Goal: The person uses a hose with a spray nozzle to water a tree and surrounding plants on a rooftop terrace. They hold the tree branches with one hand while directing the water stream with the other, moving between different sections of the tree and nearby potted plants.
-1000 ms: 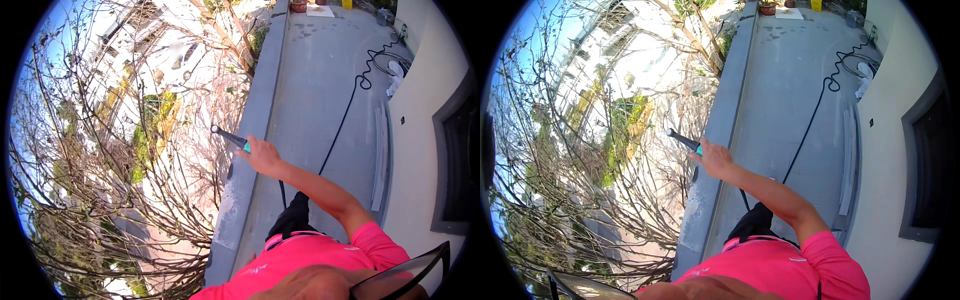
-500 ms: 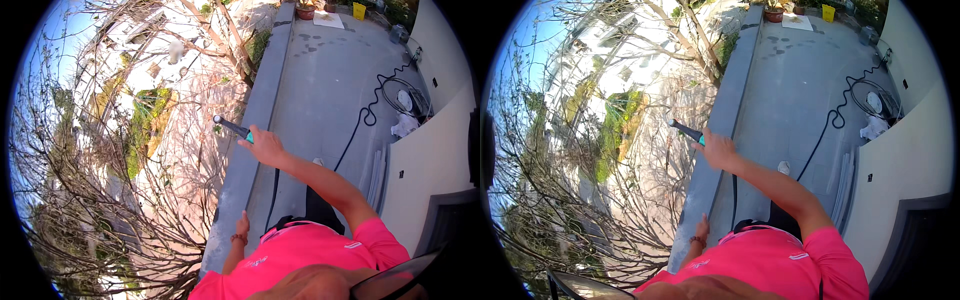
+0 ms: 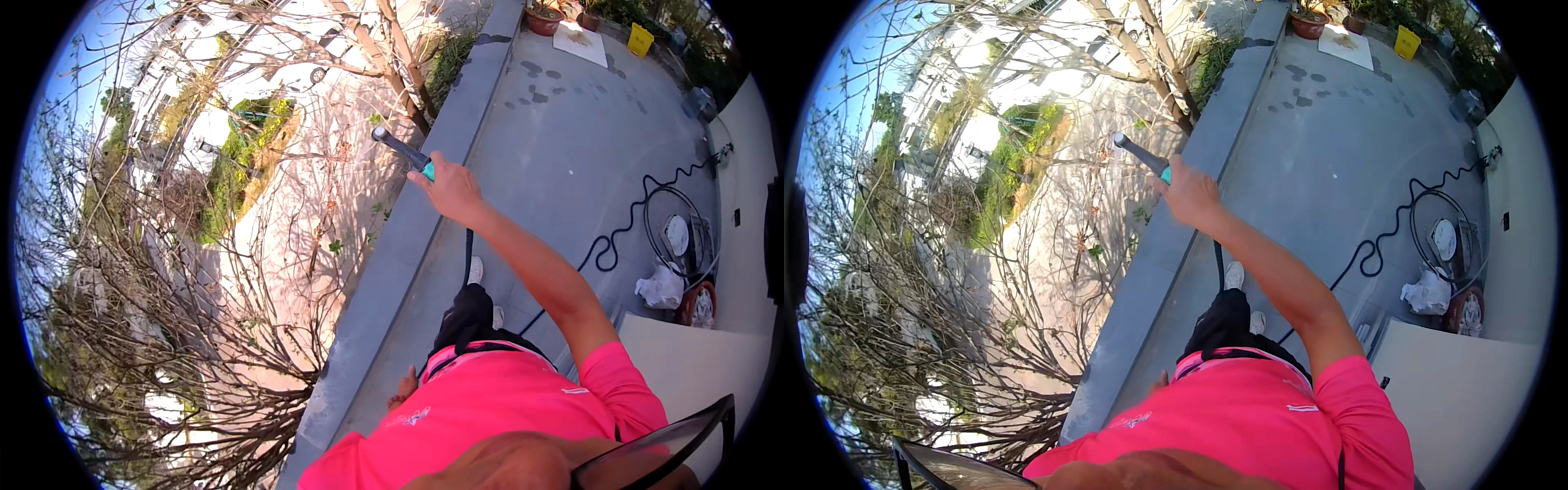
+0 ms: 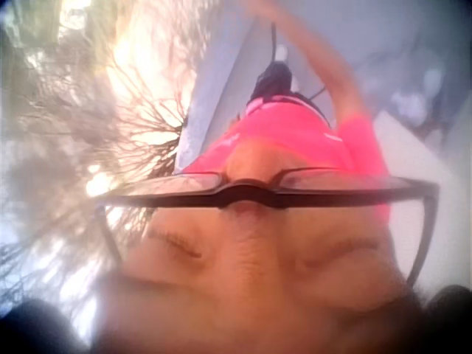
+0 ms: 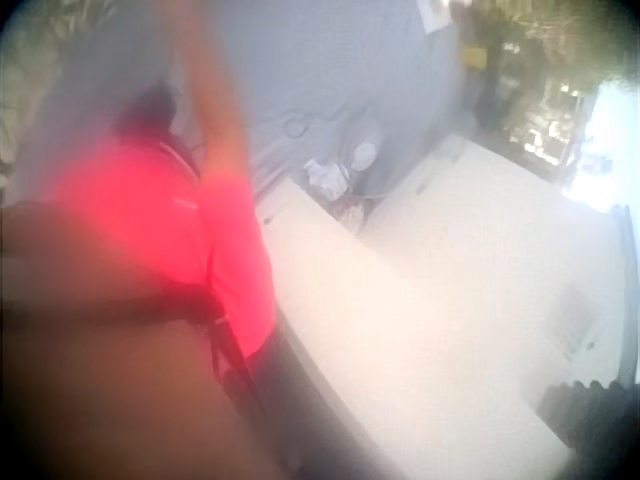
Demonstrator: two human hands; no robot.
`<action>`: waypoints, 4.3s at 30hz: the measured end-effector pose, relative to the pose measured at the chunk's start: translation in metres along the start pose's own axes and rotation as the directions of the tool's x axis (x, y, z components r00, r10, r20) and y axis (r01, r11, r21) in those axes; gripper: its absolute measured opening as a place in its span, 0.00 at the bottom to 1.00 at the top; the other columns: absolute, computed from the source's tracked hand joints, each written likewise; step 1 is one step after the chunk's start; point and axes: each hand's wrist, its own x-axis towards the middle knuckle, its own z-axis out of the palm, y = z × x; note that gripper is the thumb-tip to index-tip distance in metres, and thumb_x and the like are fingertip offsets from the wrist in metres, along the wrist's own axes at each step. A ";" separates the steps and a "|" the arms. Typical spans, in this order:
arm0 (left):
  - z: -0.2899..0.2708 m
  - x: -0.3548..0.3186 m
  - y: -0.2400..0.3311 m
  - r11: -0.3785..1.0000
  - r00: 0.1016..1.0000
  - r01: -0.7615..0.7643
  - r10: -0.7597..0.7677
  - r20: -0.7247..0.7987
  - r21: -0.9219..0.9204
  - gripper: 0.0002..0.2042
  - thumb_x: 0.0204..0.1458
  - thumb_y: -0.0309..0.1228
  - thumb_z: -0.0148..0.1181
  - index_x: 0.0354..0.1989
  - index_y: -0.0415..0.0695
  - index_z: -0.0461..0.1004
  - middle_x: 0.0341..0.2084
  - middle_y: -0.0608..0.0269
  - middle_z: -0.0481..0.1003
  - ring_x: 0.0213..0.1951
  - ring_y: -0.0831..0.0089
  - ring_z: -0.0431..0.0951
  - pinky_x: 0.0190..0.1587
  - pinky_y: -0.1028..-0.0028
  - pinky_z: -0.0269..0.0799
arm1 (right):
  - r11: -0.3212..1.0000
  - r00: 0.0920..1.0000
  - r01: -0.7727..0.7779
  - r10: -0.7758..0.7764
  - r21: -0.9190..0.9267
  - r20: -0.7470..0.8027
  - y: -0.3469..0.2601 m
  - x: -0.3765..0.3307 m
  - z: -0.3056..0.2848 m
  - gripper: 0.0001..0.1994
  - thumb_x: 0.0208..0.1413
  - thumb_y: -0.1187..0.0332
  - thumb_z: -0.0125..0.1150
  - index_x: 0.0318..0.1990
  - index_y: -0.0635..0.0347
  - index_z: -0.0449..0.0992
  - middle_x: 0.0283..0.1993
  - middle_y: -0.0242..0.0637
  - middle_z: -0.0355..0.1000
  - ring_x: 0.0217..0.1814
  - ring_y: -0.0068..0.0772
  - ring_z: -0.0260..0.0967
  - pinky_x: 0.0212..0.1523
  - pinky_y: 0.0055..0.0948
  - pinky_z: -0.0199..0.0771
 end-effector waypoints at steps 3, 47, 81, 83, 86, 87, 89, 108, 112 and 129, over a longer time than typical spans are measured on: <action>0.005 0.032 0.069 0.966 0.964 -0.257 0.258 -0.065 0.033 0.41 0.65 0.66 0.39 0.32 0.34 0.81 0.27 0.34 0.79 0.32 0.36 0.80 0.34 0.43 0.72 | 1.000 0.999 -0.023 0.023 -0.012 0.026 0.037 0.071 -0.020 0.31 0.66 0.38 0.53 0.46 0.63 0.66 0.35 0.56 0.78 0.41 0.66 0.77 0.41 0.59 0.75; -0.317 0.276 1.281 0.521 0.568 -0.790 0.423 -0.706 -0.323 0.21 0.69 0.49 0.55 0.33 0.42 0.68 0.24 0.74 0.62 0.28 0.82 0.59 0.33 0.74 0.61 | 0.972 0.984 -0.021 0.061 -0.233 0.166 0.514 0.887 -0.170 0.25 0.67 0.45 0.56 0.51 0.61 0.67 0.37 0.52 0.79 0.42 0.62 0.78 0.40 0.56 0.76; -0.535 0.707 1.527 0.521 0.737 0.131 0.517 -0.434 0.843 0.26 0.68 0.54 0.45 0.51 0.45 0.82 0.52 0.47 0.80 0.57 0.45 0.79 0.57 0.42 0.69 | 0.938 0.901 -0.115 0.237 -0.328 0.363 0.643 1.050 -0.026 0.24 0.66 0.42 0.57 0.44 0.57 0.66 0.32 0.47 0.76 0.32 0.58 0.77 0.30 0.52 0.75; -0.518 0.699 1.536 0.532 0.684 0.157 0.549 -0.480 0.832 0.26 0.70 0.52 0.42 0.49 0.44 0.82 0.49 0.51 0.82 0.56 0.49 0.79 0.57 0.48 0.72 | 0.917 0.895 -0.223 0.327 -0.330 0.304 0.655 1.053 -0.021 0.24 0.66 0.42 0.57 0.44 0.56 0.66 0.32 0.46 0.76 0.32 0.57 0.78 0.29 0.52 0.75; -0.508 0.657 1.548 0.558 0.701 0.232 0.471 -0.535 0.797 0.25 0.70 0.52 0.41 0.46 0.47 0.82 0.46 0.54 0.83 0.53 0.55 0.82 0.54 0.53 0.75 | 0.900 0.901 -0.055 0.231 -0.433 0.367 0.660 1.056 -0.025 0.23 0.65 0.43 0.59 0.44 0.55 0.66 0.31 0.43 0.74 0.31 0.56 0.78 0.27 0.51 0.76; -0.504 0.663 1.543 0.567 0.668 0.232 0.498 -0.553 0.790 0.25 0.70 0.52 0.41 0.45 0.46 0.82 0.46 0.52 0.83 0.51 0.53 0.83 0.52 0.53 0.77 | 0.903 0.910 -0.092 0.247 -0.420 0.332 0.665 1.056 -0.022 0.22 0.66 0.44 0.59 0.45 0.55 0.66 0.31 0.43 0.74 0.30 0.56 0.77 0.27 0.51 0.75; -0.509 0.666 1.529 0.571 0.609 0.238 0.543 -0.579 0.786 0.26 0.69 0.53 0.42 0.44 0.46 0.82 0.44 0.49 0.83 0.50 0.50 0.84 0.50 0.52 0.78 | 0.919 0.928 -0.150 0.259 -0.366 0.270 0.680 1.059 -0.014 0.22 0.66 0.45 0.59 0.46 0.55 0.66 0.32 0.43 0.74 0.29 0.55 0.76 0.26 0.51 0.74; -0.498 0.646 1.547 0.429 0.546 0.428 0.579 -0.606 0.795 0.27 0.68 0.54 0.42 0.45 0.47 0.84 0.43 0.49 0.84 0.47 0.47 0.84 0.51 0.51 0.76 | 0.974 0.986 -0.167 0.168 -0.153 -0.008 0.822 1.015 0.095 0.24 0.63 0.51 0.63 0.59 0.54 0.71 0.31 0.42 0.71 0.23 0.43 0.77 0.22 0.39 0.77; -0.514 0.655 1.531 0.346 0.475 0.483 0.668 -0.573 0.804 0.20 0.67 0.47 0.48 0.44 0.48 0.83 0.41 0.51 0.84 0.45 0.50 0.85 0.46 0.52 0.79 | 0.981 0.987 -0.147 0.136 -0.124 -0.087 0.829 1.016 0.116 0.24 0.63 0.52 0.62 0.63 0.51 0.70 0.33 0.43 0.73 0.25 0.42 0.79 0.24 0.38 0.79; -0.499 0.664 1.528 0.384 0.192 0.350 0.863 -0.467 0.854 0.25 0.65 0.56 0.52 0.35 0.46 0.85 0.35 0.54 0.84 0.43 0.54 0.84 0.46 0.57 0.77 | 0.905 0.965 -0.229 0.164 -0.358 -0.204 0.743 0.946 0.135 0.26 0.69 0.47 0.53 0.67 0.48 0.68 0.33 0.43 0.72 0.25 0.48 0.77 0.25 0.44 0.78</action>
